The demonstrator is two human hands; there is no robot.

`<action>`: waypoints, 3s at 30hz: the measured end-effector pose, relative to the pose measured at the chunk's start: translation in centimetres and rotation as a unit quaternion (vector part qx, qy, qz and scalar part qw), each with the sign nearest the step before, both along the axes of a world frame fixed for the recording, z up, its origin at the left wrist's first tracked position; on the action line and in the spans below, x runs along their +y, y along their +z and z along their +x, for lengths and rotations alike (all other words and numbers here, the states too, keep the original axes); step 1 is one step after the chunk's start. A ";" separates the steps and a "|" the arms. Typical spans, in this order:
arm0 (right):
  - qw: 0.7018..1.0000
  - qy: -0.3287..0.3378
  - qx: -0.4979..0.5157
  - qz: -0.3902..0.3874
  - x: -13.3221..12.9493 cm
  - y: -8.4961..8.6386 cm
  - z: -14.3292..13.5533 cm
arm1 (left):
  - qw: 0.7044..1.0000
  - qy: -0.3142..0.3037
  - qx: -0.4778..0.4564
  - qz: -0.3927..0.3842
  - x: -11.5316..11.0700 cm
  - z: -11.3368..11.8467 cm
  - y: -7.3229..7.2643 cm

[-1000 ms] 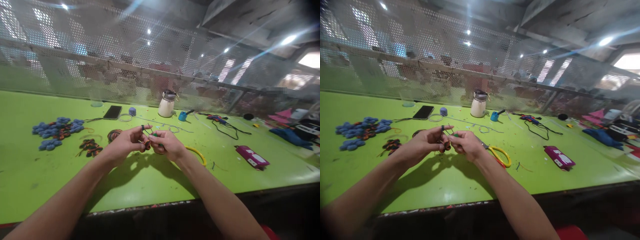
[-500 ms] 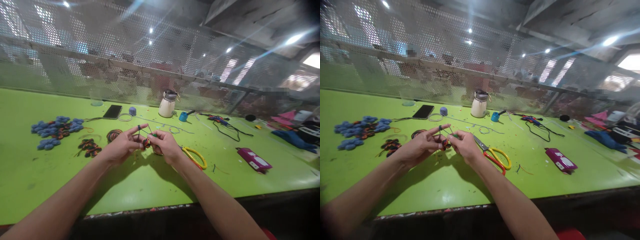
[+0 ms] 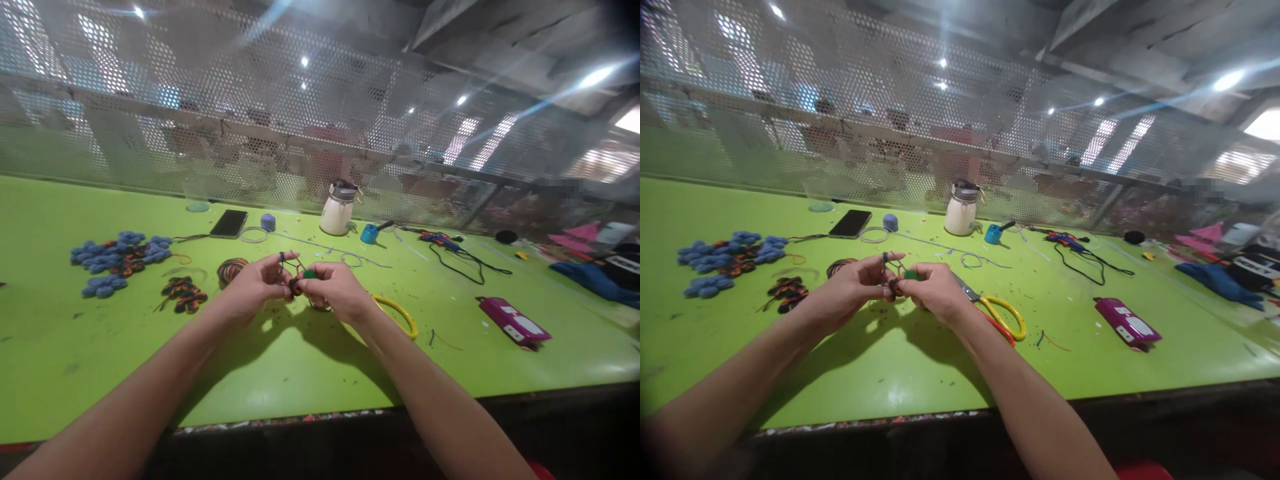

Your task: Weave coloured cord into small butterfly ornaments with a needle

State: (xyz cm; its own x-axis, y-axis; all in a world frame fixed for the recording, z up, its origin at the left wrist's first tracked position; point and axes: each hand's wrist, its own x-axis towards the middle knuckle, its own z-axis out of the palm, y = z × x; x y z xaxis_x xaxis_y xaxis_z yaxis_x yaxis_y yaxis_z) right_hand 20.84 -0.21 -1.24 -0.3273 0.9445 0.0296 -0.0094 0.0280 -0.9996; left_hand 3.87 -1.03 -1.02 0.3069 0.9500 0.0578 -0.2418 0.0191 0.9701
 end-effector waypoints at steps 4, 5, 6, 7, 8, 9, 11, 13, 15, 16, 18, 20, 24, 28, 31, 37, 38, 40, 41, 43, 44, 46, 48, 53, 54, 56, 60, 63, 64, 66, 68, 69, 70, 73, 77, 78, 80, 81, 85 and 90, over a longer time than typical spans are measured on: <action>0.992 0.058 0.079 -0.078 0.0 0.4 0.2 | 1.000 -0.019 -0.009 -0.021 0.0 -0.4 0.2; 0.991 0.060 0.085 -0.079 0.1 0.4 0.3 | 0.999 -0.023 -0.016 -0.035 0.0 -0.5 0.2; 0.992 0.057 0.085 -0.074 0.1 0.3 0.3 | 0.998 -0.024 -0.021 -0.045 0.0 -0.6 0.2; 0.993 0.050 0.081 -0.066 0.1 0.2 0.3 | 0.998 -0.020 -0.023 -0.048 0.0 -0.6 0.1; 0.995 0.042 0.075 -0.059 0.2 0.1 0.2 | 0.999 -0.013 -0.024 -0.045 0.1 -0.5 0.1; 0.996 0.034 0.067 -0.053 0.2 0.0 0.2 | 0.999 -0.004 -0.022 -0.038 0.1 -0.5 0.0; 0.997 0.022 0.053 -0.050 0.2 -0.2 0.1 | 1.000 0.009 -0.018 -0.024 0.1 -0.3 -0.1; 0.998 0.010 0.044 -0.047 0.3 -0.3 0.0 | 1.000 0.006 -0.017 -0.017 0.1 -0.2 0.0; 0.998 -0.001 0.036 -0.042 0.3 -0.3 -0.1 | 1.000 0.003 -0.004 -0.002 0.1 -0.3 0.1; 0.999 -0.006 0.032 -0.039 0.3 -0.3 -0.1 | 1.000 0.003 0.005 0.007 0.1 -0.3 0.1; 0.999 -0.008 0.021 -0.035 0.3 -0.2 0.0 | 1.000 0.006 0.020 0.020 0.0 -0.4 0.2; 0.999 -0.005 0.008 -0.031 0.2 -0.1 0.0 | 1.000 0.001 0.020 0.007 0.0 -0.5 0.4; 1.000 0.005 -0.019 -0.009 0.3 -0.4 0.2 | 0.998 -0.038 0.028 -0.035 0.1 -1.0 0.6; 0.999 0.011 -0.044 0.022 0.5 -1.2 0.2 | 0.996 -0.055 0.047 -0.050 0.2 -1.5 0.7; 0.997 0.018 -0.058 0.040 0.6 -1.5 0.3 | 0.995 -0.080 0.037 -0.054 0.3 -1.7 0.7; 0.994 0.058 -0.078 0.051 0.5 -0.6 0.7 | 0.993 -0.096 0.061 -0.035 0.5 -1.9 0.6; 0.994 0.065 -0.075 0.052 0.5 -0.3 0.9 | 0.993 -0.093 0.071 -0.020 0.5 -1.9 0.6; 0.993 0.076 -0.067 0.057 0.6 0.2 1.4 | 0.993 -0.084 0.084 0.009 0.3 -1.8 0.7; 0.993 0.081 -0.066 0.060 0.7 0.5 1.6 | 0.993 -0.079 0.087 0.020 0.3 -1.7 0.8; 0.991 0.086 -0.075 0.074 0.8 0.8 2.0 | 0.993 -0.069 0.087 0.034 0.1 -1.6 1.0; 0.989 0.088 -0.083 0.083 0.8 1.0 2.2 | 0.993 -0.067 0.086 0.038 0.0 -1.5 1.1; 0.985 0.091 -0.100 0.104 0.8 1.2 2.4 | 0.993 -0.073 0.085 0.043 -0.2 -1.4 1.3; 0.981 0.094 -0.112 0.124 0.8 1.3 2.6 | 0.992 -0.085 0.083 0.045 -0.2 -1.4 1.3; 0.973 0.098 -0.137 0.155 0.4 1.7 2.7 | 0.992 -0.085 0.085 0.046 -0.1 -1.6 1.1; 0.972 0.098 -0.140 0.159 0.3 1.8 2.7 | 0.991 -0.086 0.090 0.049 -0.1 -1.6 1.1; 0.971 0.096 -0.144 0.163 0.2 2.0 2.6 | 0.989 -0.091 0.094 0.062 -0.1 -1.7 1.1; 0.969 0.094 -0.153 0.169 -0.2 2.7 2.3 | 0.990 -0.092 0.075 0.070 -0.4 -1.6 1.6; 0.967 0.095 -0.156 0.179 -0.3 3.5 2.2 | 0.992 -0.099 0.057 0.057 -0.6 -1.7 2.4; 0.966 0.096 -0.157 0.183 -0.3 3.8 2.2 | 0.992 -0.099 0.052 0.054 -0.7 -1.7 2.8; 0.965 0.091 -0.159 0.190 -0.3 4.2 2.4 | 0.993 -0.094 0.047 0.050 -0.9 -2.0 3.6; 0.965 0.082 -0.156 0.195 -0.2 4.5 2.6 | 0.994 -0.081 0.050 0.047 -1.1 -2.3 4.4; 0.965 0.078 -0.154 0.197 -0.1 4.5 2.7 | 0.995 -0.075 0.055 0.046 -1.2 -2.4 4.7; 0.965 0.076 -0.154 0.199 -0.1 4.5 2.8 | 0.995 -0.070 0.059 0.047 -1.2 -2.5 5.0; 0.964 0.069 -0.164 0.197 -0.2 4.4 2.6 | 0.994 -0.075 0.065 0.054 -1.2 -2.7 5.1; 0.963 0.046 -0.172 0.204 -0.4 4.1 1.6 | 0.993 -0.098 0.044 0.046 -0.5 -2.7 4.1; 0.963 0.037 -0.169 0.208 -0.4 4.0 1.4 | 0.994 -0.096 0.037 0.038 -0.3 -2.8 3.9; 0.967 0.021 -0.149 0.206 -0.2 3.7 1.1 | 0.996 -0.081 0.029 0.019 0.1 -2.9 3.4; 0.971 0.016 -0.133 0.199 -0.1 3.5 1.0 | 0.997 -0.071 0.028 0.012 0.3 -2.9 3.2; 0.980 0.028 -0.103 0.166 0.1 2.9 1.4 | 0.999 -0.038 0.018 0.005 0.3 -3.0 2.9; 0.970 0.063 -0.151 0.181 -0.6 2.9 2.4 | 0.999 -0.023 0.027 0.015 -0.3 -2.7 2.5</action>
